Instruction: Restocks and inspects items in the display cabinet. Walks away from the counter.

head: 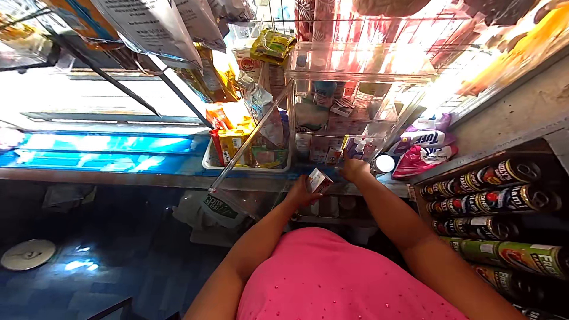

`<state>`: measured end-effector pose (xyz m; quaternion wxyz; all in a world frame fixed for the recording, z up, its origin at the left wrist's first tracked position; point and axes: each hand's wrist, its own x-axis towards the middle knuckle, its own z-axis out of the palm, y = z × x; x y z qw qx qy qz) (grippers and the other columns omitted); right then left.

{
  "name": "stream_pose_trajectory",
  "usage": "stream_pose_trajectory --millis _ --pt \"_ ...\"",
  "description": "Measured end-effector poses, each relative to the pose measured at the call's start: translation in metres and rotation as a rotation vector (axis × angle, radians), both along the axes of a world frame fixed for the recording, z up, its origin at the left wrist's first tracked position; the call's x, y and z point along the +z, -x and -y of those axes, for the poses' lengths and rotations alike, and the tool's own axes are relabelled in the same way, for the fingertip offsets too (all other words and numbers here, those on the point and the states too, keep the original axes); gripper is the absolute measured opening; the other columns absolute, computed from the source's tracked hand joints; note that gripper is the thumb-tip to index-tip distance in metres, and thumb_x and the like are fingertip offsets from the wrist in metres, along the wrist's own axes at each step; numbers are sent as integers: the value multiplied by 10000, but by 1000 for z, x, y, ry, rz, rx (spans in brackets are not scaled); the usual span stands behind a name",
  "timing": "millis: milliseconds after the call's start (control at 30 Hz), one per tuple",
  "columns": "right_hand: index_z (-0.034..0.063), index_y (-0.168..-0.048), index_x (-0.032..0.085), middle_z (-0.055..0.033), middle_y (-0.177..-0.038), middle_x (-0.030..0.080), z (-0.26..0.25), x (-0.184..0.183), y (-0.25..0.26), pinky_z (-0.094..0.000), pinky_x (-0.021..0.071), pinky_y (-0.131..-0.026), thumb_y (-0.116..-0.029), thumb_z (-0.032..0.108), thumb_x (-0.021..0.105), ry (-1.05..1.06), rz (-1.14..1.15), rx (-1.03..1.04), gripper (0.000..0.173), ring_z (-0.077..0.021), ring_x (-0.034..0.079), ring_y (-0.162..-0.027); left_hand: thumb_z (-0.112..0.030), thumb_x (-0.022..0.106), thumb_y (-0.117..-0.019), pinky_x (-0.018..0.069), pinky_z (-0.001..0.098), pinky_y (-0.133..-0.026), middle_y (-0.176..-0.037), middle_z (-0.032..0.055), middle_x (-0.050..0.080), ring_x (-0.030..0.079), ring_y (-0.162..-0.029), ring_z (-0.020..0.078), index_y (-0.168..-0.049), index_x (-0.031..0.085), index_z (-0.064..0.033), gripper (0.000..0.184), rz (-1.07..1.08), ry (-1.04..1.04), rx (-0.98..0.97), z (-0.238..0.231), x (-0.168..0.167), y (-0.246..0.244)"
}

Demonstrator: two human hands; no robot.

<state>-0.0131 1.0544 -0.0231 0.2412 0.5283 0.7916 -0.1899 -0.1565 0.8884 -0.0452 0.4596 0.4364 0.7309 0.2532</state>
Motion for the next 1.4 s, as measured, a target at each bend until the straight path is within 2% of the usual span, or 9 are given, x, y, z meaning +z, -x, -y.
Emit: stream_pose_trajectory --millis 100,200,333,500,633,800,933,1233,1400 --pt "195 -1623 294 -281 -1228 669 4 -3 -2 -700 499 -882 -1013 384 611 -36 -11 32 713 -504 641 -1134 -287 842 -863 478 466 -1083 -1384 261 546 588 -1256 321 -1473 388 30 823 -2 9 -9 -2 -1 1" --pt "67 -1399 582 -262 -1242 674 10 2 -7 -689 502 -895 -1031 399 570 -49 27 37 496 -480 642 -1158 -300 835 -869 480 471 -1078 -1380 261 548 591 -1250 325 -1476 386 26 823 2 9 -41 -5 -1 -1" --pt "-20 -1302 620 -267 -1266 657 17 12 -9 -670 495 -922 -1040 204 532 -24 102 0 356 -467 623 -1200 -297 841 -861 470 477 -1087 -1390 263 543 581 -1265 332 -1477 389 28 830 0 -3 -80 -11 1 -7" --pt "-28 -1319 605 -278 -1277 645 15 9 -3 -668 502 -901 -1039 204 535 -36 124 -25 370 -480 621 -1191 -282 843 -862 458 448 -1104 -1425 262 516 563 -1292 320 -1481 380 34 835 2 -9 -103 -12 4 -6" --pt "-65 -1161 678 -279 -1227 664 16 5 1 -660 516 -874 -1035 104 510 -33 190 66 270 -467 638 -1162 -300 844 -857 460 474 -1103 -1417 263 528 569 -1286 333 -1479 389 42 843 -21 -17 -95 -5 2 0" --pt "-86 -1103 696 -296 -1209 665 9 -14 1 -672 497 -890 -1011 50 533 -113 221 265 232 -494 634 -1140 -300 843 -861 456 471 -1108 -1430 264 519 564 -1298 332 -1493 373 30 854 -13 11 -74 -2 3 4" --pt "-150 -1212 633 -338 -1436 487 4 -27 0 -649 437 -1022 -992 -35 530 -175 149 455 268 -519 467 -1327 -294 845 -860 458 467 -1104 -1427 275 514 565 -1292 336 -1479 389 40 838 3 -11 -68 -2 5 3" --pt "-142 -1364 555 -311 -1495 487 -8 -30 -6 -605 105 -1253 -1055 -10 417 -252 312 808 363 -451 291 -1508 -303 840 -865 466 485 -1087 -1398 259 542 579 -1268 337 -1476 394 29 826 21 -4 -35 -2 4 0" --pt "-133 -1365 560 -303 -1506 478 -9 -35 4 -597 112 -1258 -1034 -33 431 -267 354 805 370 -435 306 -1507 -296 842 -865 474 481 -1079 -1386 260 546 588 -1254 337 -1473 393 32 824 31 -5 -3 3 3 3"
